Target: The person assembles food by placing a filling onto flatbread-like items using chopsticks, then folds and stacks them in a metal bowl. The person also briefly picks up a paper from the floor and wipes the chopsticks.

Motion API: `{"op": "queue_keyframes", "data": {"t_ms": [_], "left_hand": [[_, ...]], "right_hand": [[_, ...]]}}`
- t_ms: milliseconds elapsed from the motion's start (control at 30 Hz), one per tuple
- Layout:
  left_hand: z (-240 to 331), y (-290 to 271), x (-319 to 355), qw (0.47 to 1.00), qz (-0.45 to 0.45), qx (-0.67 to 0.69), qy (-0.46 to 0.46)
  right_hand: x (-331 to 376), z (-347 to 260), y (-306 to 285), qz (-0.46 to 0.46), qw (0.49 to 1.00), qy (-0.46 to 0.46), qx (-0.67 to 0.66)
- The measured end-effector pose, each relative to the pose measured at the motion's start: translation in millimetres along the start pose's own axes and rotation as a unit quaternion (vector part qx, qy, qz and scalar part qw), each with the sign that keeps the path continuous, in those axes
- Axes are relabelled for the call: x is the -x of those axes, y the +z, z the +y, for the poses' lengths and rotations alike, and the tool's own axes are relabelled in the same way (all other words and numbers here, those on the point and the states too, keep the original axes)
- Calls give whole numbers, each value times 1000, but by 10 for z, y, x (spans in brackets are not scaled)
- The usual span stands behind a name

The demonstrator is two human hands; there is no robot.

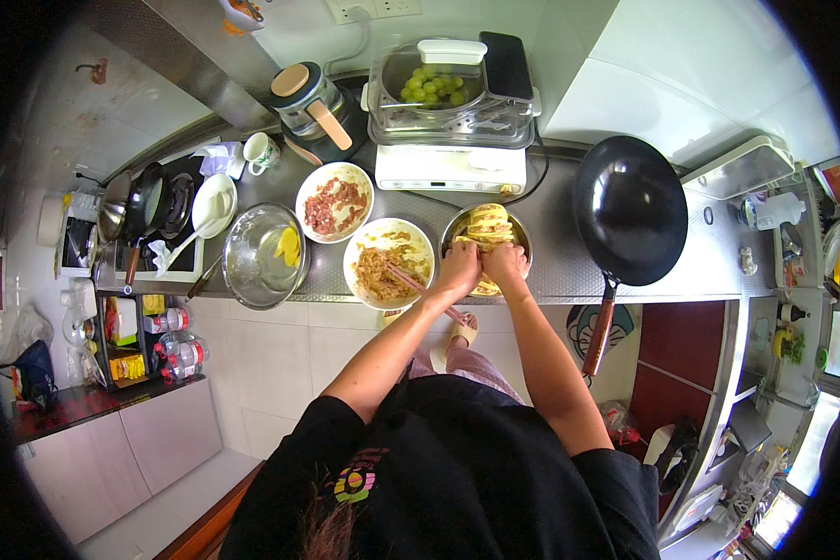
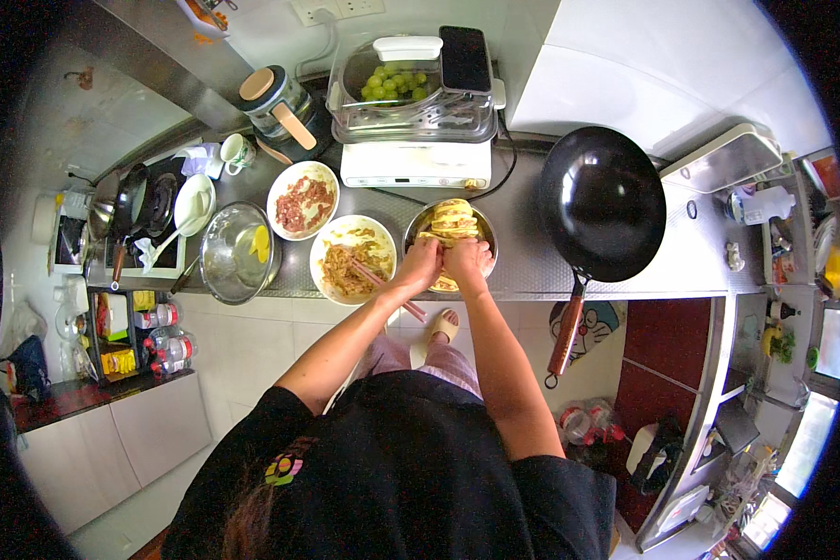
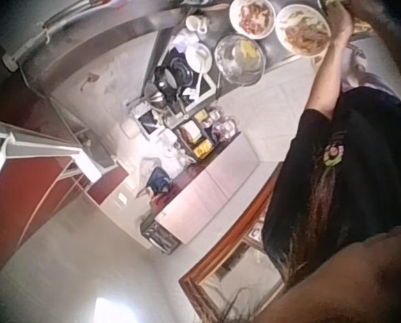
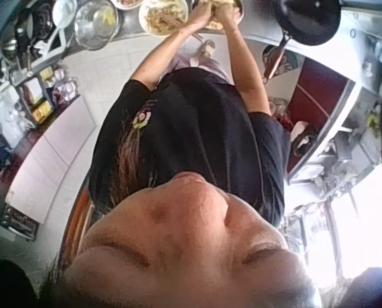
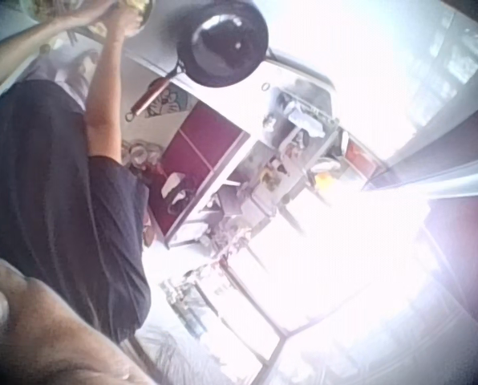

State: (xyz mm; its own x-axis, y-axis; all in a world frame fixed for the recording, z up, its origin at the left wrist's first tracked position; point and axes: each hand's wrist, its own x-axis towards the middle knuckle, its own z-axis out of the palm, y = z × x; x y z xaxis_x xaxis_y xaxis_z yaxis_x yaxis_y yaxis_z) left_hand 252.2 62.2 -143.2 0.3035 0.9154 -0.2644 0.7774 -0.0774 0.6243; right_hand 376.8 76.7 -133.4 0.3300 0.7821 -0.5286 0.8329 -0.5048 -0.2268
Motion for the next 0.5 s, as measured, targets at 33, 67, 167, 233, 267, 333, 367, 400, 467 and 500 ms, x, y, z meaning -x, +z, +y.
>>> {"op": "queue_keyframes", "data": {"t_ms": [33,67,167,233,267,333,367,400,467,500], "left_hand": [[-6,18,13,1000,12,-1,8],[-8,31,24,1000,23,-1,16],[-10,40,47,999,41,25,19],[-12,31,42,996,74,35,33],[-19,18,24,997,65,45,24],[-28,-12,-35,997,46,66,6],[-18,-13,-42,995,72,69,8],[-19,-34,-59,995,70,71,7],[-21,-92,-66,996,31,81,-16],[-9,-110,-45,996,49,81,-6]], "right_hand": [[-15,1,-27,-24,1000,12,-2],[-28,4,-51,-44,999,23,-5],[-51,-2,-102,-73,997,30,-22],[-56,24,-144,-98,994,18,-32],[-50,35,-158,-100,995,9,-30],[-31,52,-187,-94,995,-5,-28],[-4,66,-194,-91,995,-18,-22],[15,60,-200,-88,996,-21,-20],[52,42,-216,-86,996,-11,-7],[62,48,-239,-109,994,-11,-5]]}}
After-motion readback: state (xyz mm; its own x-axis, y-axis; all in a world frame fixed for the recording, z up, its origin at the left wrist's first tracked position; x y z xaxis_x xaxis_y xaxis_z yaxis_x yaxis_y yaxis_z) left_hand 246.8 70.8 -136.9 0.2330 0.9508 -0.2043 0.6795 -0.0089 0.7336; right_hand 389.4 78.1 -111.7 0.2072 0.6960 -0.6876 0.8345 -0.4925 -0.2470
